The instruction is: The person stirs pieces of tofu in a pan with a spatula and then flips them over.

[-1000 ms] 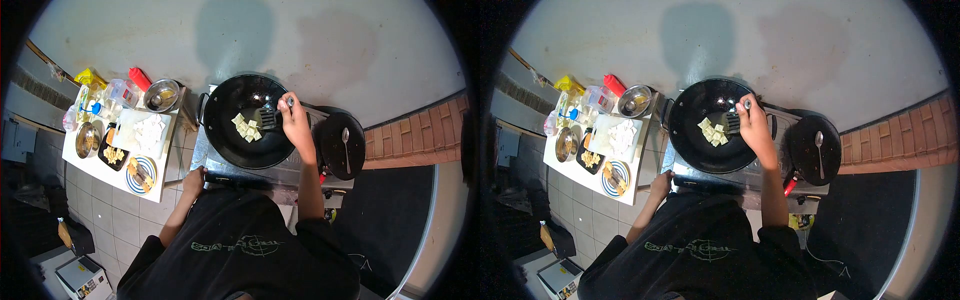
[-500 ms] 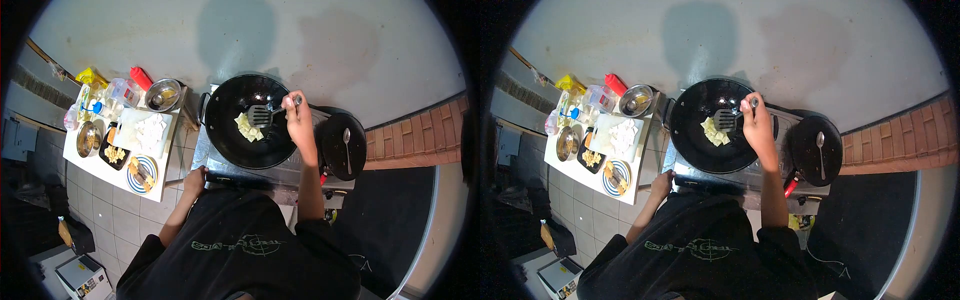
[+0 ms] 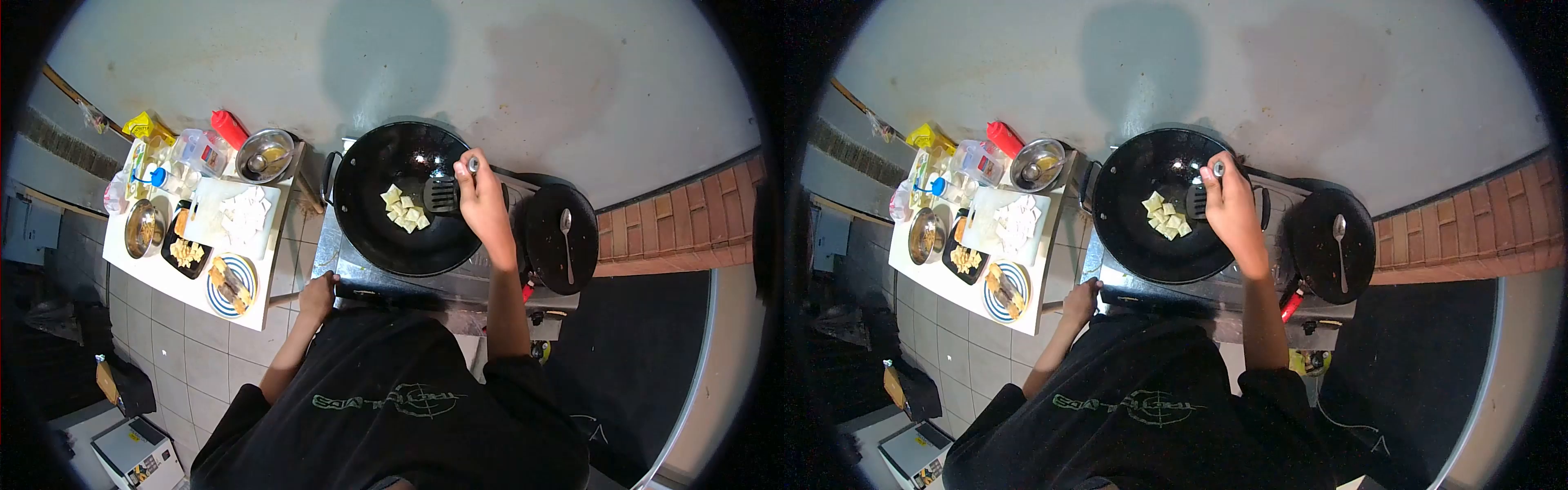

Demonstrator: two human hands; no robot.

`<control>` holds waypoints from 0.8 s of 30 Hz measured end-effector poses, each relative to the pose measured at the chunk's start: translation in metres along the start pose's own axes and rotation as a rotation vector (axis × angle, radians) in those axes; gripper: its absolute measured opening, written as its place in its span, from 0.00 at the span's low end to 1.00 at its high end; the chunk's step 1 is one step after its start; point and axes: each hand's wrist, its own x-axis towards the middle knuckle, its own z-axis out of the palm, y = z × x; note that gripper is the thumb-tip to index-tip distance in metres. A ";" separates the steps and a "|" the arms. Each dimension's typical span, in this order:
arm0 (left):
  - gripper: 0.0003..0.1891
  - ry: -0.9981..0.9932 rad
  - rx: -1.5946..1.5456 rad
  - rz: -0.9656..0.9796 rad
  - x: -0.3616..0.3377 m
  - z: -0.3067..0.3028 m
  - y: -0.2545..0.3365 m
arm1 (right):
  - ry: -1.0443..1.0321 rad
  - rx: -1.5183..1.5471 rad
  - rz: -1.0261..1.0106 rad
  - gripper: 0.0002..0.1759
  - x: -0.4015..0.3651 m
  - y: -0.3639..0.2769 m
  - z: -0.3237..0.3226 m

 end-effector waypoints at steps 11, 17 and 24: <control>0.20 0.017 0.035 -0.002 -0.004 -0.004 0.005 | -0.010 -0.016 0.034 0.10 0.001 0.003 0.002; 0.21 0.009 0.007 0.025 -0.002 -0.001 0.001 | 0.042 0.046 0.018 0.09 0.002 0.003 0.003; 0.20 -0.013 -0.023 0.016 0.001 0.000 -0.002 | -0.033 0.017 0.067 0.10 -0.001 0.011 0.003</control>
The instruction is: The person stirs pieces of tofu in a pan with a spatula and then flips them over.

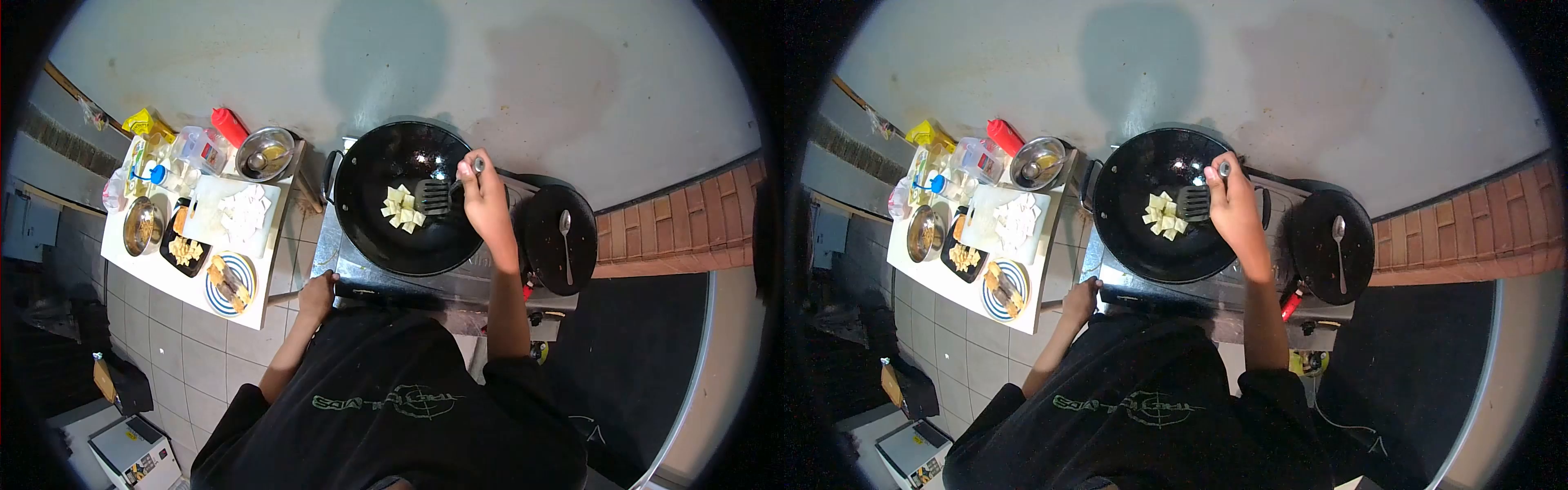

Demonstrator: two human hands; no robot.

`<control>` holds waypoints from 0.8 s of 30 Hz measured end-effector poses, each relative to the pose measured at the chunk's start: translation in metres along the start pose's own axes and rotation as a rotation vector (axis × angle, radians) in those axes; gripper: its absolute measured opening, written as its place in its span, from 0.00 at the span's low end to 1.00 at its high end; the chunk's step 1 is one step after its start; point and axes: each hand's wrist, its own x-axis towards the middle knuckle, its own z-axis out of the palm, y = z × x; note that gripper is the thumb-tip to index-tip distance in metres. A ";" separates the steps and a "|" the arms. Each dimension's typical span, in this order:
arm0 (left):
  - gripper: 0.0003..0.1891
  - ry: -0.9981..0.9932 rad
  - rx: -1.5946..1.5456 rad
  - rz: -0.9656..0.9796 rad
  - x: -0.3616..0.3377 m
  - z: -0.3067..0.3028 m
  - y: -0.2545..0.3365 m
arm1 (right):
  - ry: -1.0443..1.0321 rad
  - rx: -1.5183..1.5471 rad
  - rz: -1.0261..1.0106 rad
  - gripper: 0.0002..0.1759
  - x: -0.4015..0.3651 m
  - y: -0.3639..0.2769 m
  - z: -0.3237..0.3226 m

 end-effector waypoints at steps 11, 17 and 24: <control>0.22 0.000 0.020 -0.008 -0.002 -0.003 0.003 | -0.003 -0.042 -0.035 0.10 -0.002 -0.001 0.000; 0.22 0.032 0.004 0.006 0.000 0.004 -0.002 | 0.055 -0.062 -0.067 0.09 -0.001 -0.003 -0.002; 0.23 0.006 0.025 0.001 -0.001 0.000 0.001 | 0.077 0.114 -0.029 0.09 0.000 0.006 0.000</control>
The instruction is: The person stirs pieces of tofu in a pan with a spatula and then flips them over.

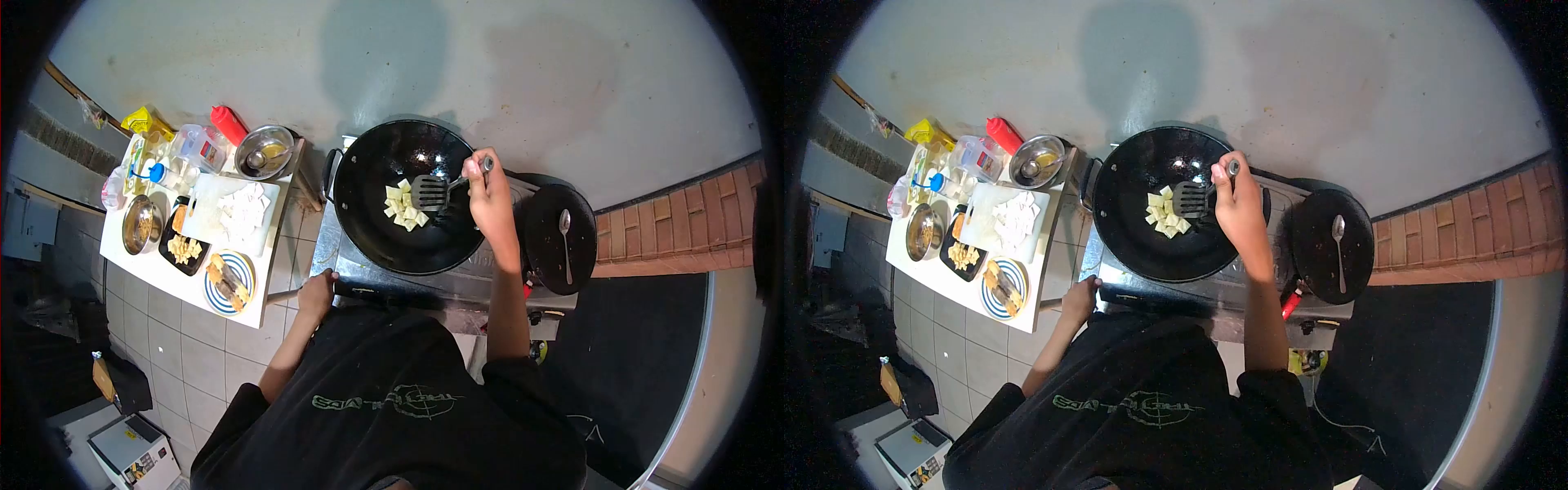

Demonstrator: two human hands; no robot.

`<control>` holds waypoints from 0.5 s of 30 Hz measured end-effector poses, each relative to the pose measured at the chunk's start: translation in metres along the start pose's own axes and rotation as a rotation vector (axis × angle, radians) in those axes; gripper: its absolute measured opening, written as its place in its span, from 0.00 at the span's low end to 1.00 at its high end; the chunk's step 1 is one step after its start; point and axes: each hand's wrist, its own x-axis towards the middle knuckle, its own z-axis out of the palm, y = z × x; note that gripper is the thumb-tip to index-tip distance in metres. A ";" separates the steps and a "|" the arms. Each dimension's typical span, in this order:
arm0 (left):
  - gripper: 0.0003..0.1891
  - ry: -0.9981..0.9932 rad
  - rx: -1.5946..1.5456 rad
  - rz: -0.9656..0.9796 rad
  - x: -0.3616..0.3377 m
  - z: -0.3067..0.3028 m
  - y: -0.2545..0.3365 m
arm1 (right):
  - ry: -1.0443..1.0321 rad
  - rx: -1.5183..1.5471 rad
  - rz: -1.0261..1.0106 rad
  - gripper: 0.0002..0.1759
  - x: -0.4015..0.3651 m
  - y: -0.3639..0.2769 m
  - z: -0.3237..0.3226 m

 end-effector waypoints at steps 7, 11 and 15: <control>0.22 0.008 -0.016 -0.003 -0.003 -0.004 0.002 | -0.029 -0.132 -0.049 0.10 -0.001 0.005 -0.003; 0.21 -0.017 -0.012 -0.019 0.000 -0.001 0.001 | -0.015 0.040 0.008 0.10 -0.004 -0.005 -0.005; 0.20 0.005 0.001 0.001 -0.001 -0.001 0.000 | -0.032 -0.158 -0.060 0.08 -0.004 -0.004 -0.007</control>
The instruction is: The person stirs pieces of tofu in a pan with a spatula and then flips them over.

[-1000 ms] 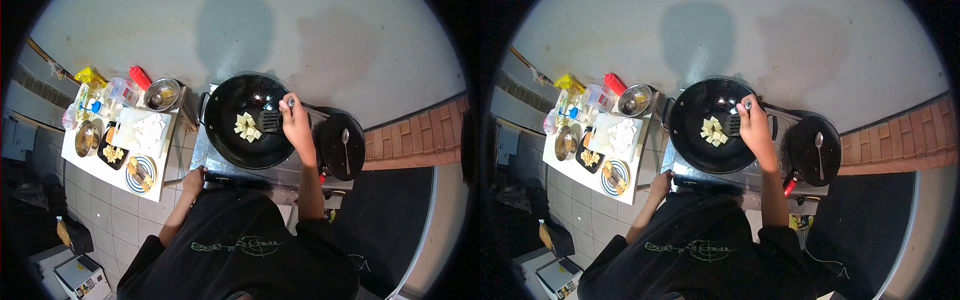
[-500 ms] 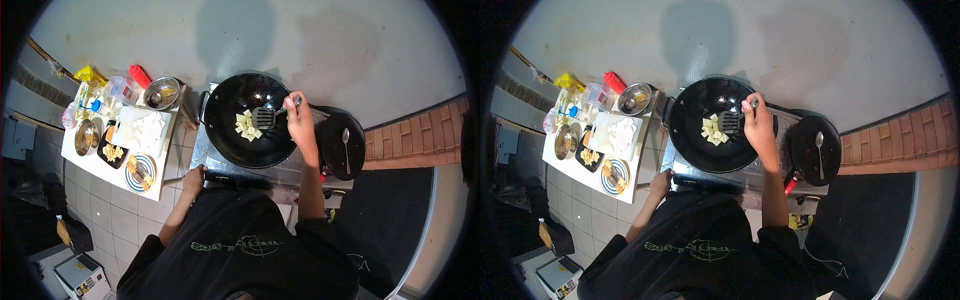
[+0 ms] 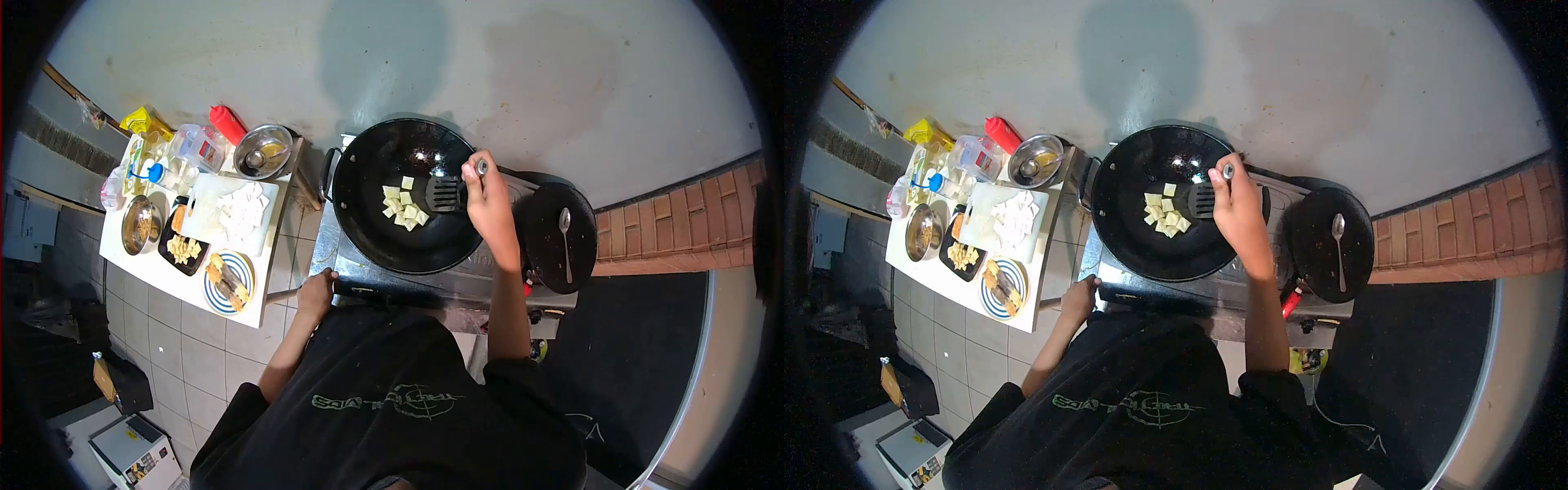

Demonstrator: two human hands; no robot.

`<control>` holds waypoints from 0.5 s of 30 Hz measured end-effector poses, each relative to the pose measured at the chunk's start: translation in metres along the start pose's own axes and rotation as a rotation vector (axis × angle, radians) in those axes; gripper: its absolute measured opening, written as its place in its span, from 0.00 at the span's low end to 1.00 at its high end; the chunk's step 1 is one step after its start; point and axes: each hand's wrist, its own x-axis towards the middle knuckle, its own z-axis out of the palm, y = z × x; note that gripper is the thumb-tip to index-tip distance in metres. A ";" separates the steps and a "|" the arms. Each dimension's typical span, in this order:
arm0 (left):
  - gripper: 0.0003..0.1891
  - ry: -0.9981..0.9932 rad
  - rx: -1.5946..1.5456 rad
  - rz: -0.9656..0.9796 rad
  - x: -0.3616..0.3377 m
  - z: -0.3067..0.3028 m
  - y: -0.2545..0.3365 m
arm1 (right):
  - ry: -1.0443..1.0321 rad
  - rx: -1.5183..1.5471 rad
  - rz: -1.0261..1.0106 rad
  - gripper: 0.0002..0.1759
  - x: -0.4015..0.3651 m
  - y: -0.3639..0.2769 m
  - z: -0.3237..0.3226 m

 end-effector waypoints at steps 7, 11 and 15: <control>0.19 -0.004 0.042 -0.003 0.001 -0.002 0.002 | 0.030 0.123 0.040 0.08 -0.001 0.000 0.002; 0.19 -0.004 0.018 0.002 -0.001 -0.004 0.003 | 0.007 -0.018 0.015 0.10 0.001 0.003 0.005; 0.19 0.035 0.027 0.042 -0.002 -0.003 0.002 | -0.004 0.138 0.102 0.13 0.001 0.001 0.003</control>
